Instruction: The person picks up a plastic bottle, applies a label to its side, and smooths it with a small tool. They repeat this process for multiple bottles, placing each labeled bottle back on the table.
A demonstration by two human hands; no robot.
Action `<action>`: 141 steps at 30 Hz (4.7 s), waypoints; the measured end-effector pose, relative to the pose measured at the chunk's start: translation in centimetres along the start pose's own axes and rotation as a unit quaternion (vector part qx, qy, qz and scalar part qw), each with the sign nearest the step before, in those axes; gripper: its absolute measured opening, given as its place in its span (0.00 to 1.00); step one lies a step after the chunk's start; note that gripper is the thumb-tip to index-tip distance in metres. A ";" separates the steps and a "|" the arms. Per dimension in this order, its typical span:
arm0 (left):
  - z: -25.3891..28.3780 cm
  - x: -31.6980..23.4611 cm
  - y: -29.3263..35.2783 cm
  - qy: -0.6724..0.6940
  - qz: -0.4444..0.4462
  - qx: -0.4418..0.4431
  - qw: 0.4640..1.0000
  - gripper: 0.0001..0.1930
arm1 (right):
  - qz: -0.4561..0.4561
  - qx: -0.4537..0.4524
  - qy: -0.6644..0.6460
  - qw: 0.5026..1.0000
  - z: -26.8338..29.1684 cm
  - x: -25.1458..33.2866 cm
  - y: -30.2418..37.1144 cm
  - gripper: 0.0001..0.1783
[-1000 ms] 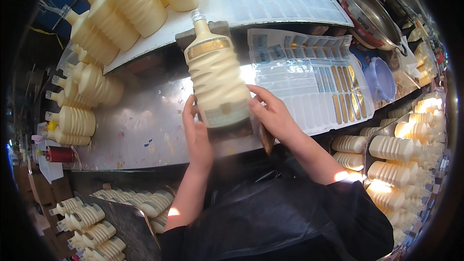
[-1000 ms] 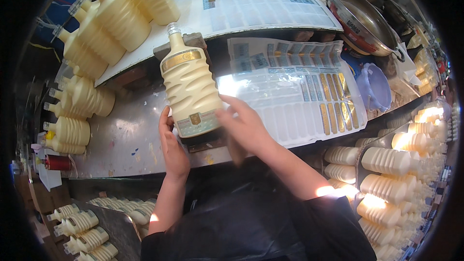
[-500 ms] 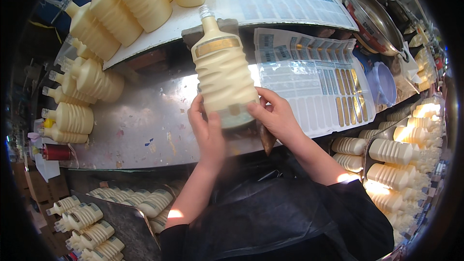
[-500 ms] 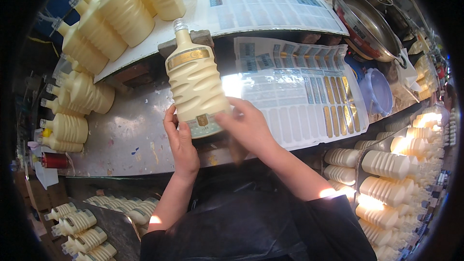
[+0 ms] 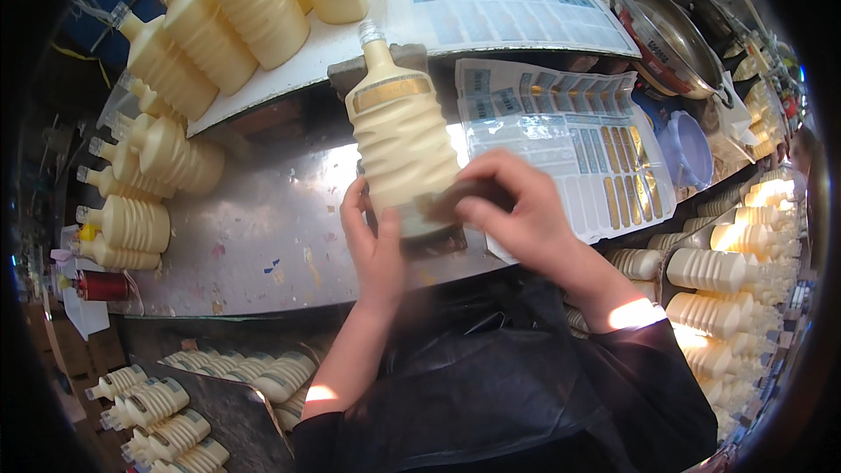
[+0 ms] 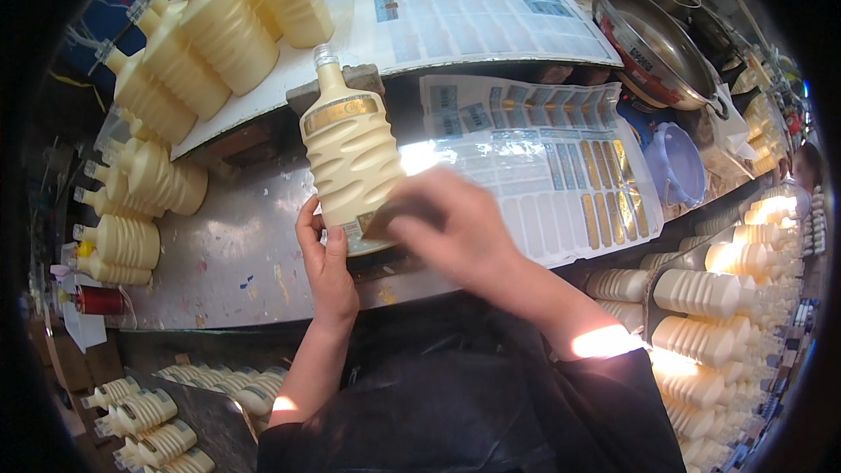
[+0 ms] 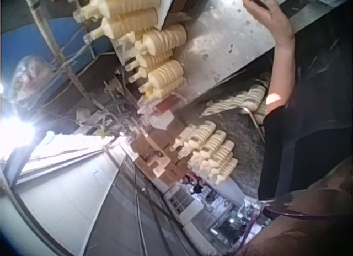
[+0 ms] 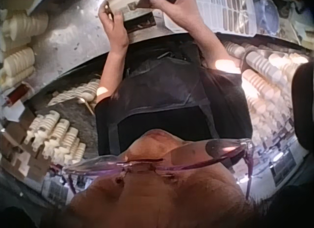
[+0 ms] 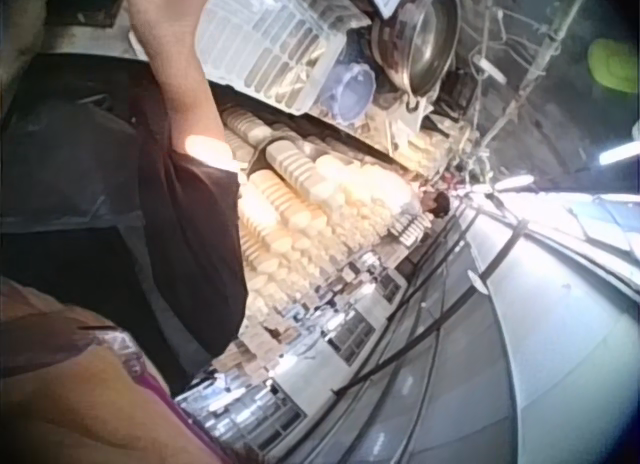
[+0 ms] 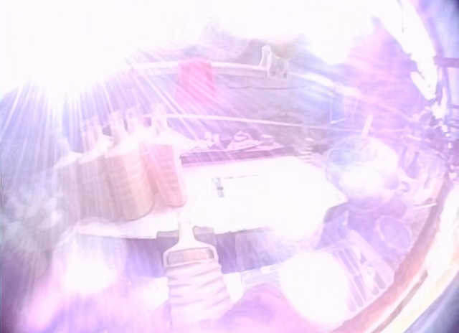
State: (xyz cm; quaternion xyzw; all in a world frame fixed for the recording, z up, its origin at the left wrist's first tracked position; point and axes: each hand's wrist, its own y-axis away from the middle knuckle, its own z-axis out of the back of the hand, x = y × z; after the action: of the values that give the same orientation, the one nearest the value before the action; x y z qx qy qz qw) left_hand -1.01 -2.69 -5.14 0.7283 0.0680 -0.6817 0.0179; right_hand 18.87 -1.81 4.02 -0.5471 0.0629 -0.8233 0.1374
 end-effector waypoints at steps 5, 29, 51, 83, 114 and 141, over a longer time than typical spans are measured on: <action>0.3 -0.5 0.3 0.013 0.004 0.002 1.000 0.29 | 0.181 -0.065 0.233 0.953 -1.1 0.5 -0.9 0.16; -1.1 0.2 -0.2 -0.136 -0.081 -0.042 0.986 0.29 | -0.176 -0.125 0.042 0.975 -1.7 -3.8 3.9 0.12; -0.9 -2.4 0.2 -0.353 -0.315 -0.053 0.879 0.39 | -0.013 -0.067 0.184 0.981 -2.1 1.8 2.2 0.12; -1.2 -2.3 0.6 -0.290 -0.237 -0.021 0.927 0.44 | -0.068 -0.092 0.190 0.975 -1.1 1.3 2.6 0.11; -0.5 -0.1 0.1 -0.053 -0.093 -0.015 0.994 0.22 | -0.195 -0.102 0.036 0.975 -1.5 -5.4 3.5 0.14; 0.2 -0.6 0.7 -0.222 -0.167 -0.058 0.959 0.31 | 0.325 0.059 0.327 0.886 -3.8 4.2 1.5 0.15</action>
State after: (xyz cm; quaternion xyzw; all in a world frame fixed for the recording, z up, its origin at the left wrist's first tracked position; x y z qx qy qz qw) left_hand -1.15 -3.45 -4.58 0.5348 0.2223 -0.8142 -0.0397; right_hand 14.11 -4.61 5.84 -0.1865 0.2300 -0.8672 0.4004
